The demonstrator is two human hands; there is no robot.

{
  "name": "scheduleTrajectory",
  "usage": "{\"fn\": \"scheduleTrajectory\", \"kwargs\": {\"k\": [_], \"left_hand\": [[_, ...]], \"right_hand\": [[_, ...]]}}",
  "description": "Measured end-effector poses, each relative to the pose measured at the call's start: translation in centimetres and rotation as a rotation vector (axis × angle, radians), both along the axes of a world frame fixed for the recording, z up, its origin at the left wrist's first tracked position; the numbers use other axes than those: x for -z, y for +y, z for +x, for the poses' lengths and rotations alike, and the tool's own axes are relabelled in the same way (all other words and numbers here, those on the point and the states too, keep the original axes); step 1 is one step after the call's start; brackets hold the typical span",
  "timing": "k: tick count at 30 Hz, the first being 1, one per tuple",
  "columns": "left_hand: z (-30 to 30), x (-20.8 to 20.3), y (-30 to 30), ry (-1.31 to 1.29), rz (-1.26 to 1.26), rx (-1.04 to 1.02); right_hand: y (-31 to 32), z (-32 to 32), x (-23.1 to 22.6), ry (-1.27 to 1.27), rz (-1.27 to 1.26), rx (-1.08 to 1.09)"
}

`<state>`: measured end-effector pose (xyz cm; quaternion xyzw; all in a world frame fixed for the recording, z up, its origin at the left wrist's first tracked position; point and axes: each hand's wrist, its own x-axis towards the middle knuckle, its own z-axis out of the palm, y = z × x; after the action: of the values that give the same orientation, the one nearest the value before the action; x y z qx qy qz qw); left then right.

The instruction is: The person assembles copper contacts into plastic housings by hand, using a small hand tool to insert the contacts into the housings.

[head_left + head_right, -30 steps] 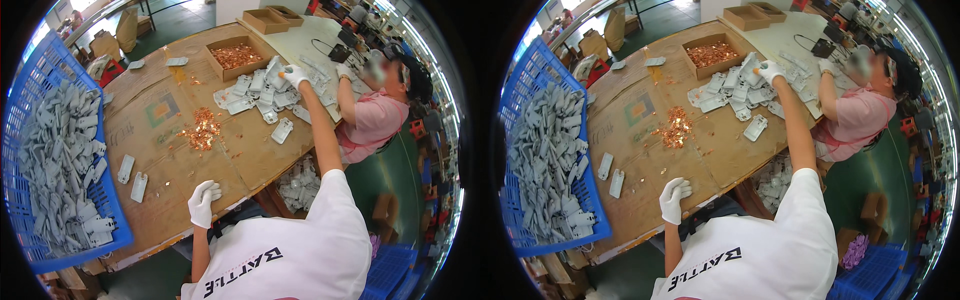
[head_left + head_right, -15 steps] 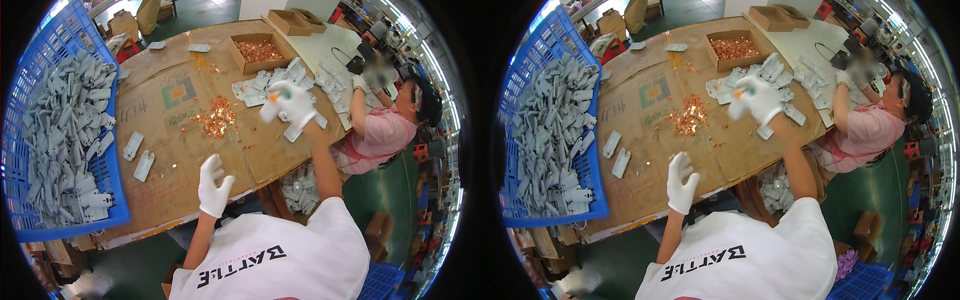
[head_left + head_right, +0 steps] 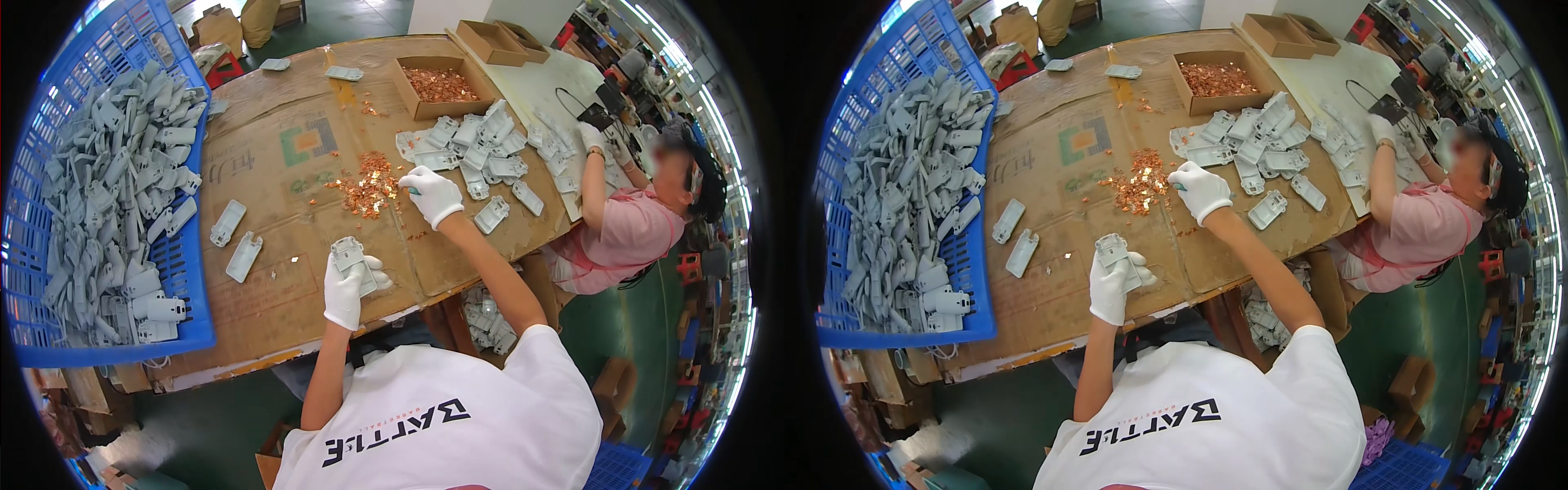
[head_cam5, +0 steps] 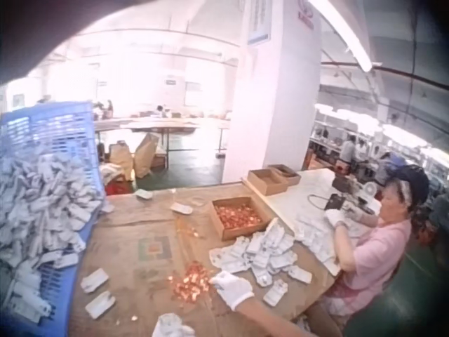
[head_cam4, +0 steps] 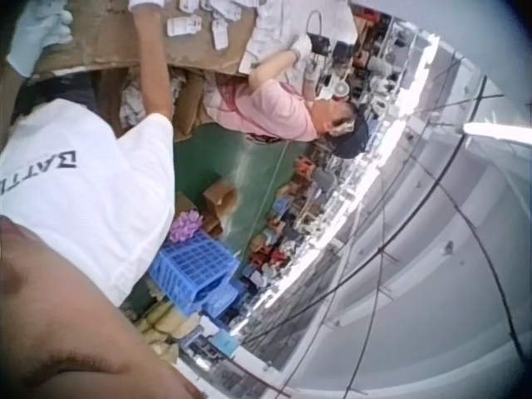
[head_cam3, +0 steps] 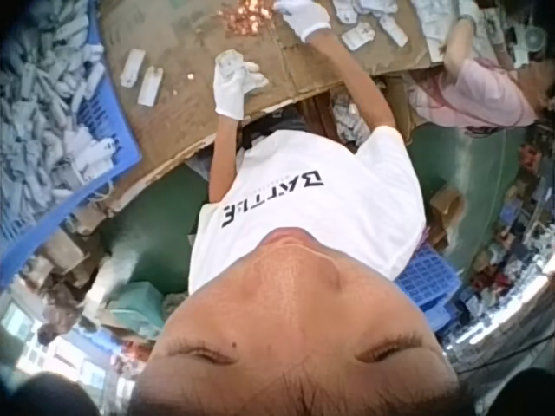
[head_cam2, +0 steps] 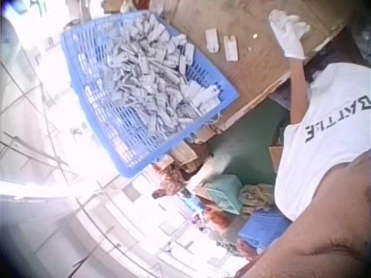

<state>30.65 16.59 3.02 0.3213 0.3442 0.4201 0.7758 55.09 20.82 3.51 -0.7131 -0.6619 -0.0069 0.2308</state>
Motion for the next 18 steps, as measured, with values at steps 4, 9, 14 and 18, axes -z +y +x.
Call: {"fn": "scheduleTrajectory", "kwargs": {"k": [4,9,14,18], "left_hand": [[-0.1,-0.1,0.0,0.081,-0.035,0.040],[-0.1,0.5,0.0,0.104,-0.086,0.045],[0.2,0.7,-0.3,0.119,-0.066,0.068],[0.5,0.4,-0.3,0.151,-0.051,0.040]], "right_hand": [[0.6,-0.4,1.0,-0.061,0.042,-0.098],[1.1,-0.6,-0.3,-0.152,-0.161,-0.067],[1.1,-0.3,-2.1,-0.179,-0.421,-0.023],[1.0,-0.4,-2.5,-0.200,-0.462,-0.059]]}}
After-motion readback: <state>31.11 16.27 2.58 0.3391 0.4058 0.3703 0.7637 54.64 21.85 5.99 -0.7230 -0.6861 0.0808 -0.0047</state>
